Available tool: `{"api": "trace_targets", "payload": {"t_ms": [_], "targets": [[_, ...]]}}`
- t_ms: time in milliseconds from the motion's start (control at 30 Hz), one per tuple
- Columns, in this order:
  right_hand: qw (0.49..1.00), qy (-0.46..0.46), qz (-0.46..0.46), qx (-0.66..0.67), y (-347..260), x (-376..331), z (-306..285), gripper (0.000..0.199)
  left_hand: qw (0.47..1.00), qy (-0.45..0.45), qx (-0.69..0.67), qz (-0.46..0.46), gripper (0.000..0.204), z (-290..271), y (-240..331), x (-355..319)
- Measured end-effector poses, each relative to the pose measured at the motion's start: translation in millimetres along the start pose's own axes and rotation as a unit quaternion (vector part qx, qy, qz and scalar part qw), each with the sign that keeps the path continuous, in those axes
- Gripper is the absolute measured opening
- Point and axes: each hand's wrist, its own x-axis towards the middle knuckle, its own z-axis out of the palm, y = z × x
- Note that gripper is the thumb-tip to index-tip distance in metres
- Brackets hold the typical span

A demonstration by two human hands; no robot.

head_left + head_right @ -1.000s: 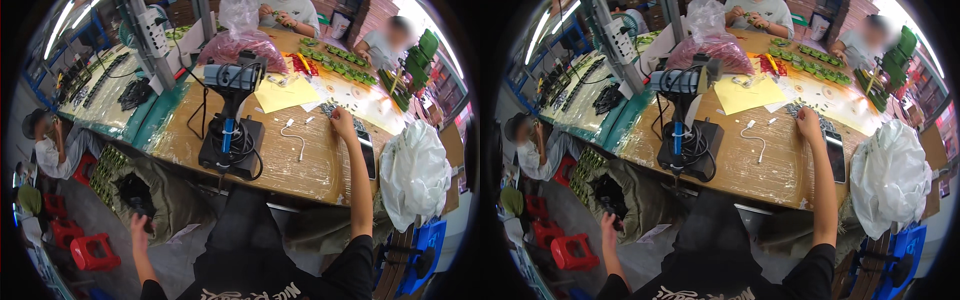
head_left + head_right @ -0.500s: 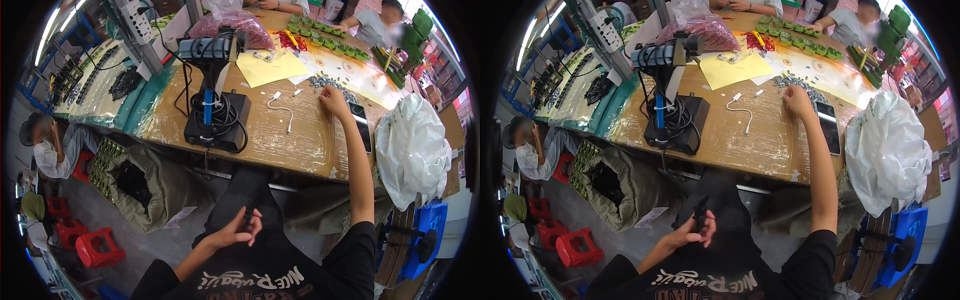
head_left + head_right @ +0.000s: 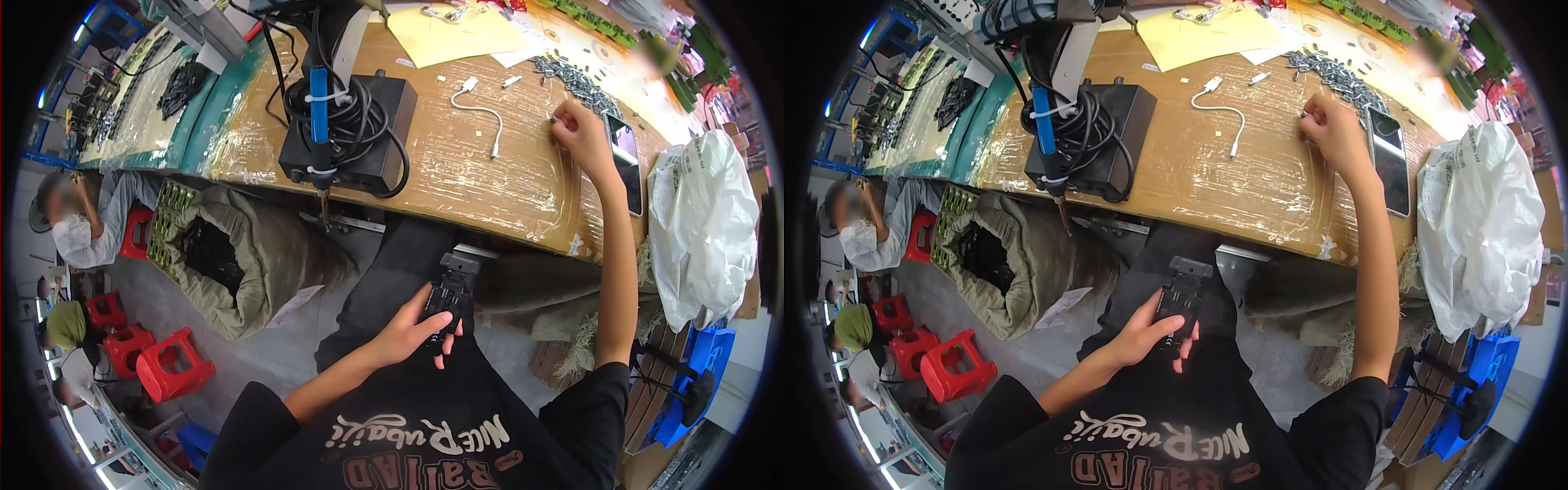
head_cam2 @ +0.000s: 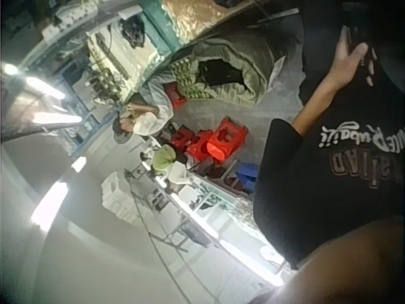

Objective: Assembling plastic housing components by inserting parts and securing them.

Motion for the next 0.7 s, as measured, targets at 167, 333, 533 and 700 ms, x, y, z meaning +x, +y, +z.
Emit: {"api": "trace_targets", "payload": {"t_ms": [167, 333, 533, 700], "targets": [[0.999, 0.002, 0.013, 0.053, -33, -49, 3, 0.011, 0.996, 0.062, 0.010, 0.068, 0.022, 1, 2, 0], [0.944, 0.060, 0.054, 0.320, -91, -130, 3, 0.014, 0.981, 0.115, 0.055, 0.144, 0.027, 6, 1, 1], [0.842, 0.063, 0.123, 0.522, -138, -199, 37, 0.021, 0.966, 0.169, 0.079, 0.177, 0.035, 19, 13, -10], [0.839, 0.070, 0.115, 0.527, -152, -213, 50, 0.020, 0.929, 0.222, 0.098, 0.279, 0.039, 24, 24, -13]]}}
